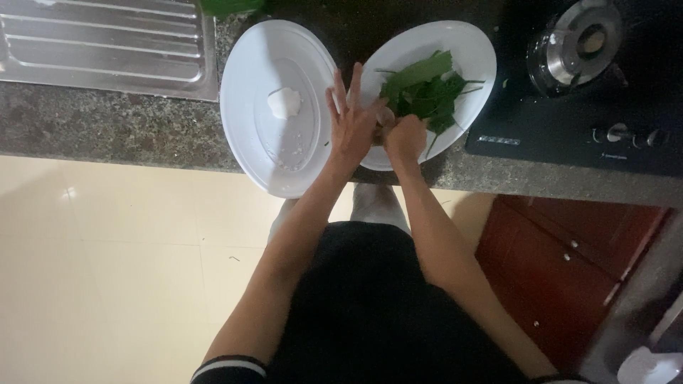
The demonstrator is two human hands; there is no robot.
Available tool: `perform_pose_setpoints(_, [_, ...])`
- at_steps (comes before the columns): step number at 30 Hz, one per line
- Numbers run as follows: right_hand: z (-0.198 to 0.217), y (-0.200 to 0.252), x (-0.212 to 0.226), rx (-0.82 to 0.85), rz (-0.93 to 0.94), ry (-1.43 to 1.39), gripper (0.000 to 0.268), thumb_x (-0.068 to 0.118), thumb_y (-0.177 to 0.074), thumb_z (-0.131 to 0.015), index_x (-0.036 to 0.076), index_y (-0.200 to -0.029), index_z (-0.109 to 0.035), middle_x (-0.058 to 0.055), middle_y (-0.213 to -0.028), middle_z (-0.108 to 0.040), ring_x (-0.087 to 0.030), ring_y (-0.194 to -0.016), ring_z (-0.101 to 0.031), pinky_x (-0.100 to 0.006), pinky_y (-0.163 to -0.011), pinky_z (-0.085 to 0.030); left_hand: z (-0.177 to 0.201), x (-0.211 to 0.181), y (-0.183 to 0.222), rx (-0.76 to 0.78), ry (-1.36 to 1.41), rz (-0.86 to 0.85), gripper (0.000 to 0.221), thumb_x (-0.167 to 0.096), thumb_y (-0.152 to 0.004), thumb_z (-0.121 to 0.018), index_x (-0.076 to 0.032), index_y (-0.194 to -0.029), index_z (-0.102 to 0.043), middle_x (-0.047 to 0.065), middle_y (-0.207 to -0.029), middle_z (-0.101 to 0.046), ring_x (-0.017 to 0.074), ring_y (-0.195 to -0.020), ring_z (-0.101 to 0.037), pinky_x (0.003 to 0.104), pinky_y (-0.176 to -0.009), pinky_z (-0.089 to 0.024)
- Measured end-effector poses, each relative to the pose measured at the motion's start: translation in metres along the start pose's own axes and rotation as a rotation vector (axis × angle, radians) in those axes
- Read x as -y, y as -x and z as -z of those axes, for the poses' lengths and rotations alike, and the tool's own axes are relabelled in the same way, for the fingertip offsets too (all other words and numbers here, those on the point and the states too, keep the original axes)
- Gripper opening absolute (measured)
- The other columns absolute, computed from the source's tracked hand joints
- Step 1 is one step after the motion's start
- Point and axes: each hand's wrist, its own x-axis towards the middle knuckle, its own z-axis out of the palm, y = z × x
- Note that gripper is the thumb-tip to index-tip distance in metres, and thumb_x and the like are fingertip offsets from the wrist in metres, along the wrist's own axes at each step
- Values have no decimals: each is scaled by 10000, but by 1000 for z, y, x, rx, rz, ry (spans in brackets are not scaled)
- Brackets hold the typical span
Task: Assembling and wrapping small dumplings or snacks using green leaves and a white filling.
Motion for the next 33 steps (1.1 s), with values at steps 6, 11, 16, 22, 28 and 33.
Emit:
perform_pose_setpoints(6, [51,16,36,199,-258,-273,524,378,-840,-657,140,-481,-357,7,-445,-351,-153,-395,-333,-324,-388,-239,4,-3,-4,-4,21,17,352,-113,-820,-668,-334,-1090,-616,139,-1505,-19,494,-1365,-7,706,-1047,-257])
perform_pose_setpoints(11, [45,-8,24,326,-469,-361,123,152,-807,-545,101,-721,-474,-37,-620,-445,-156,-537,-378,-322,-477,-279,5,-3,-6,22,-2,20,368,-166,-777,-713,-349,-1075,-599,146,-1503,1,503,-1360,-12,692,-1058,-233])
perform_pose_setpoints(16, [67,-1,31,427,-578,-490,408,400,-705,-784,130,-798,-493,-23,-652,-489,-116,-537,-451,-254,-467,-341,11,-2,-5,0,84,22,258,-104,-808,-697,-270,-996,-635,146,-1493,-56,513,-1354,-34,732,-1026,-246])
perform_pose_setpoints(22, [67,0,5,596,-477,-898,327,307,-871,-665,161,-678,-444,48,-558,-375,-58,-427,-280,-219,-386,-165,16,7,0,-30,123,-13,527,-239,-706,-827,-296,-1171,-587,181,-1487,-105,472,-1371,-25,667,-1086,-191])
perform_pose_setpoints(28, [61,6,1,605,-505,-876,294,341,-922,-589,160,-727,-463,19,-595,-460,-88,-474,-402,-214,-410,-276,21,5,6,-6,247,26,280,-250,-695,-851,-185,-837,-619,125,-1512,-60,452,-1391,17,671,-1121,-109])
perform_pose_setpoints(33, [54,7,-7,608,-530,-1009,313,344,-914,-585,173,-679,-470,41,-555,-373,-69,-438,-252,-218,-383,-165,33,-10,5,-78,467,23,102,-172,-878,-635,-133,-805,-695,126,-1506,-102,474,-1390,20,631,-1149,-142])
